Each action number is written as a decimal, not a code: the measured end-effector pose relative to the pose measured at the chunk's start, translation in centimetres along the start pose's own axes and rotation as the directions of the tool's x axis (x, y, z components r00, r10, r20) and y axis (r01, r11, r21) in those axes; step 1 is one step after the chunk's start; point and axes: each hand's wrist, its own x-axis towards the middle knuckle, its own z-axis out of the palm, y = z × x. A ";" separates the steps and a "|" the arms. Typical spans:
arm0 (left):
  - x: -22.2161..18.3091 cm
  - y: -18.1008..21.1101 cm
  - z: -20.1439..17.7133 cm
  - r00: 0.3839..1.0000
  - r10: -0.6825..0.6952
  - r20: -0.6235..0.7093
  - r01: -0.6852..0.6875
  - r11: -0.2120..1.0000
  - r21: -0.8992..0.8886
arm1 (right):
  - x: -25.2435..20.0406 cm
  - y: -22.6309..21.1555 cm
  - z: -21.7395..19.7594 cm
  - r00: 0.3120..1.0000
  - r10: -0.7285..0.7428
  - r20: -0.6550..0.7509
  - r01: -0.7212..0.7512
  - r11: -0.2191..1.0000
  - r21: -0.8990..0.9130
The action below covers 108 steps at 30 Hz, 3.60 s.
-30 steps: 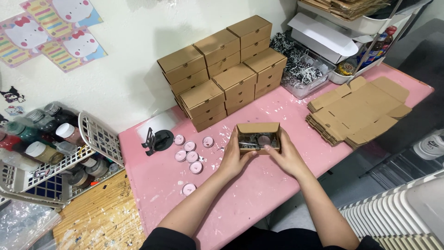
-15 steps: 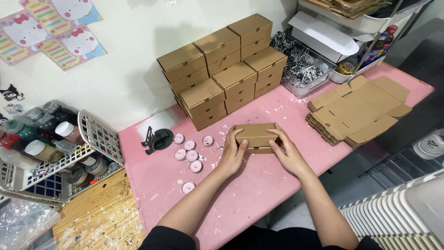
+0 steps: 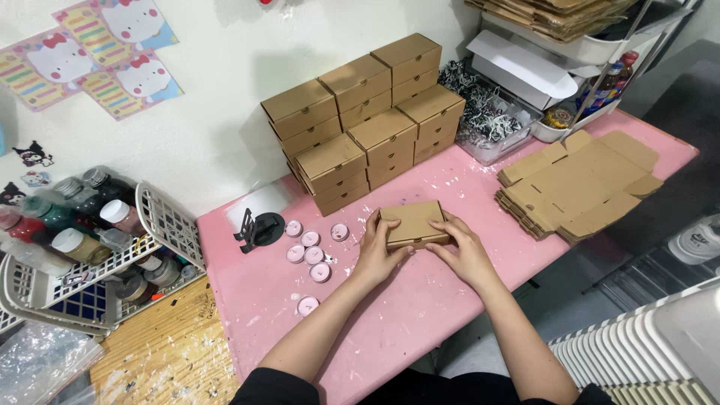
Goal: The person is assembling small cardboard boxes and filling them with pink wax melts and decorative paper shred.
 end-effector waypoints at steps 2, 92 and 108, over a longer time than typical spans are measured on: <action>0.4 0.2 0.2 0.997 0.055 -0.056 -0.057 0.998 -0.039 | 0.6 1.0 0.1 0.999 -0.010 -0.039 0.012 0.999 0.044; 9.9 11.9 17.5 0.938 0.324 0.125 -0.346 0.902 0.259 | 7.6 16.6 -15.9 0.938 0.300 -0.171 -0.342 0.881 -0.328; 8.3 10.2 0.6 0.950 0.249 -0.189 -0.288 0.460 -0.840 | -1.2 -5.8 -7.6 0.681 -0.673 -0.287 0.592 0.738 -0.325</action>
